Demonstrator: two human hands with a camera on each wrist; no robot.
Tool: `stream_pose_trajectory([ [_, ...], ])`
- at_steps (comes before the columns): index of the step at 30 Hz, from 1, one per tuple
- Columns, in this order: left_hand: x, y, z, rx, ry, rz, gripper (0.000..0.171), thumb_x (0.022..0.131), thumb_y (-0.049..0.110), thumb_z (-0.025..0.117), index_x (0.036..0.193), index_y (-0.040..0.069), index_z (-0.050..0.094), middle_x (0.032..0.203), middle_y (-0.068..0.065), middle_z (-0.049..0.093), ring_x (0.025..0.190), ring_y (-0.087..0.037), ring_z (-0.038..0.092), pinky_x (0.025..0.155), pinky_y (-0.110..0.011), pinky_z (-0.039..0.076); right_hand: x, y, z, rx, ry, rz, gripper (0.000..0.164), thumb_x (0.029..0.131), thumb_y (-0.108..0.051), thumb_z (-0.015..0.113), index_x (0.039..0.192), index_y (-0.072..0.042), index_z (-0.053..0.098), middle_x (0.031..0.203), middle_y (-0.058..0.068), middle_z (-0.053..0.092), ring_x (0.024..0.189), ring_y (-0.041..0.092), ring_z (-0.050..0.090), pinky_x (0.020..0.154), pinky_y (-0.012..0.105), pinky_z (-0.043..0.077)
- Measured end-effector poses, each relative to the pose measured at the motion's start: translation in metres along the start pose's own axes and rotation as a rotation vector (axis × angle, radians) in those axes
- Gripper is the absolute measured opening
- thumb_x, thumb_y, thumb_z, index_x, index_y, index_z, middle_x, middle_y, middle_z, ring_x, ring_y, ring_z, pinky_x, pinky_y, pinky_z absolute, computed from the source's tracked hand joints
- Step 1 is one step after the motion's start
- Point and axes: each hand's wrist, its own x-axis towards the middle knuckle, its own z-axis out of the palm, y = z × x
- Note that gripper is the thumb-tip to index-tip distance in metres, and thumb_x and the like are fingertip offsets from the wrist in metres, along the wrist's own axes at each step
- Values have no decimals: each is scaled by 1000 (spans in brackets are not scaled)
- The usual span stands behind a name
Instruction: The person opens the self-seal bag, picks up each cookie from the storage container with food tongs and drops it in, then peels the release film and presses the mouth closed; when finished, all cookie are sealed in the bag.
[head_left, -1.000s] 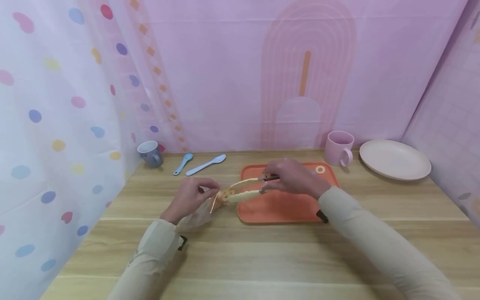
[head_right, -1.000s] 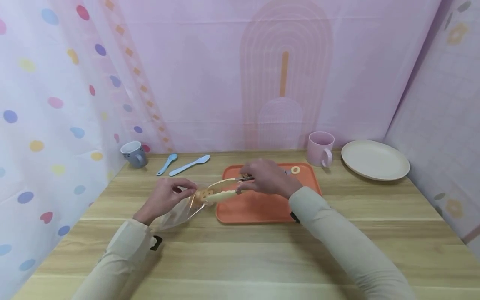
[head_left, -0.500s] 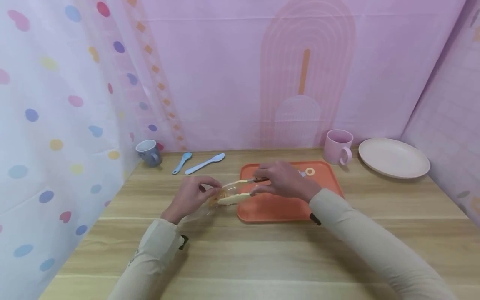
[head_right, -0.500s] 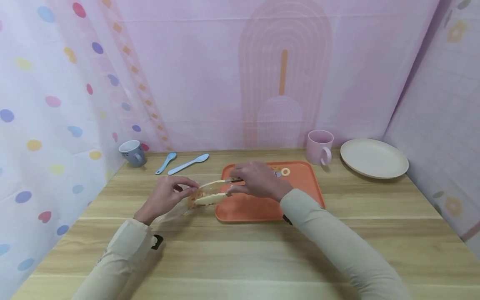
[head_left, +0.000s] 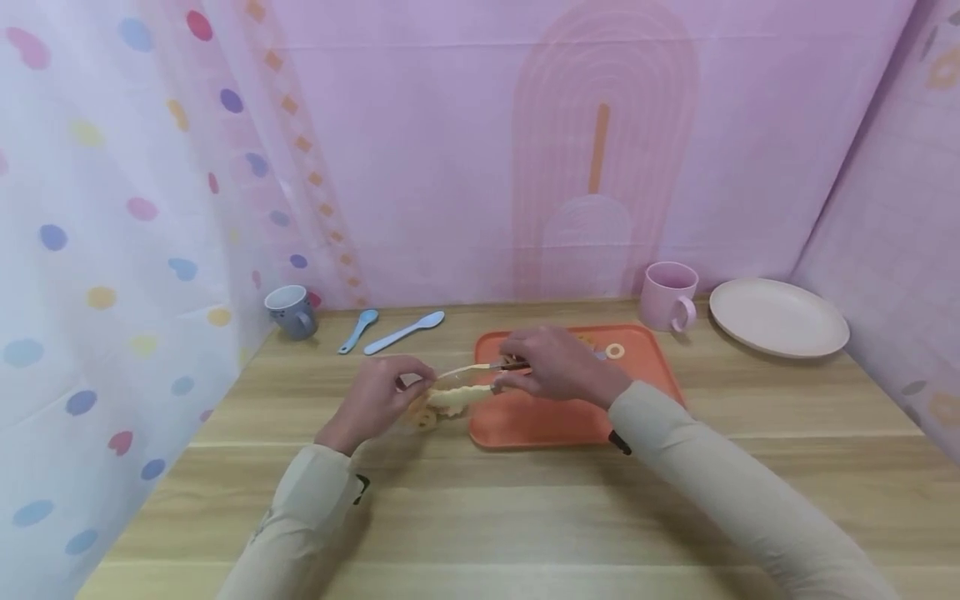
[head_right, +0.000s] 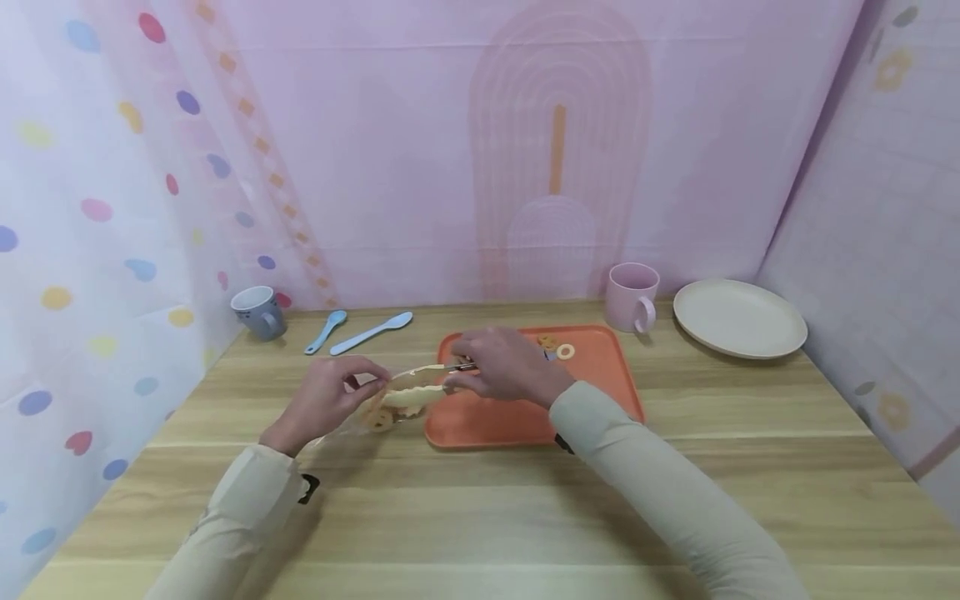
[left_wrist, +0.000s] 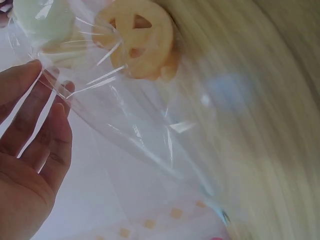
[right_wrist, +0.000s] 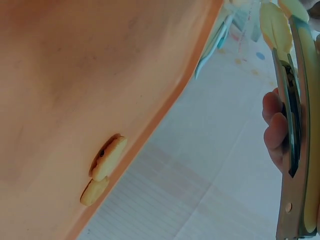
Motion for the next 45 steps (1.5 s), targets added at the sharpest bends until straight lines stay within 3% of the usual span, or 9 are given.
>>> stream_pose_trajectory([
  [4,-2,-4,1,-2,9,-4,5,87,4,76,90,8,79,92,-6,79,81,-18,72,65,-26,57,-4,2,-5,24,10,33,42,92,-38,72,68,-17,46,61,-8,39,58,3,32,54,19,25],
  [12,-3,-6,1,-27,1,-28,7,88,4,75,93,5,78,94,-7,79,84,-19,72,66,-26,56,-35,14,-42,9,34,107,34,91,-39,74,73,-20,52,63,-10,45,58,3,40,54,21,32],
  [18,-2,-6,0,-22,-26,-56,7,89,5,74,94,6,78,93,-5,79,83,-17,71,66,-25,56,-73,39,-67,-142,119,133,31,84,-38,80,72,-21,57,62,-13,50,57,0,43,51,21,32],
  [21,-2,-7,-1,-28,-40,-63,7,90,6,73,95,7,78,93,-5,79,83,-17,71,66,-24,56,-92,51,-75,-180,98,223,31,82,-39,81,73,-21,57,63,-11,50,58,4,44,52,23,33],
  [27,0,-9,-4,-92,-50,-116,10,91,6,73,100,8,76,95,-6,79,86,-18,72,68,-22,55,-119,69,-78,-149,11,409,36,84,-39,80,81,-12,56,70,-2,56,63,13,51,58,32,42],
  [31,1,-12,-5,-125,-68,-136,12,90,9,75,101,8,77,98,-5,79,89,-19,73,69,-21,55,-126,77,-73,-145,-24,464,41,84,-41,80,89,-7,59,71,0,60,63,15,56,58,36,46],
  [34,1,-15,-6,-161,-94,-153,13,89,9,75,101,7,77,101,-6,78,92,-20,73,70,-21,55,-127,81,-69,-141,-28,458,42,84,-40,80,90,-6,58,71,0,59,64,15,55,58,36,47],
  [41,1,-20,-9,-223,-119,-170,12,88,8,76,100,6,77,102,-7,78,97,-24,73,72,-22,55,-116,83,-63,-102,3,425,38,82,-39,82,78,-11,57,70,-1,53,67,15,47,63,33,39],
  [45,2,-20,-10,-228,-118,-171,10,88,7,76,98,8,78,102,-7,78,98,-24,72,73,-23,55,-112,85,-60,-127,16,426,40,82,-42,82,74,-12,57,67,-1,53,69,18,47,75,43,40],
])
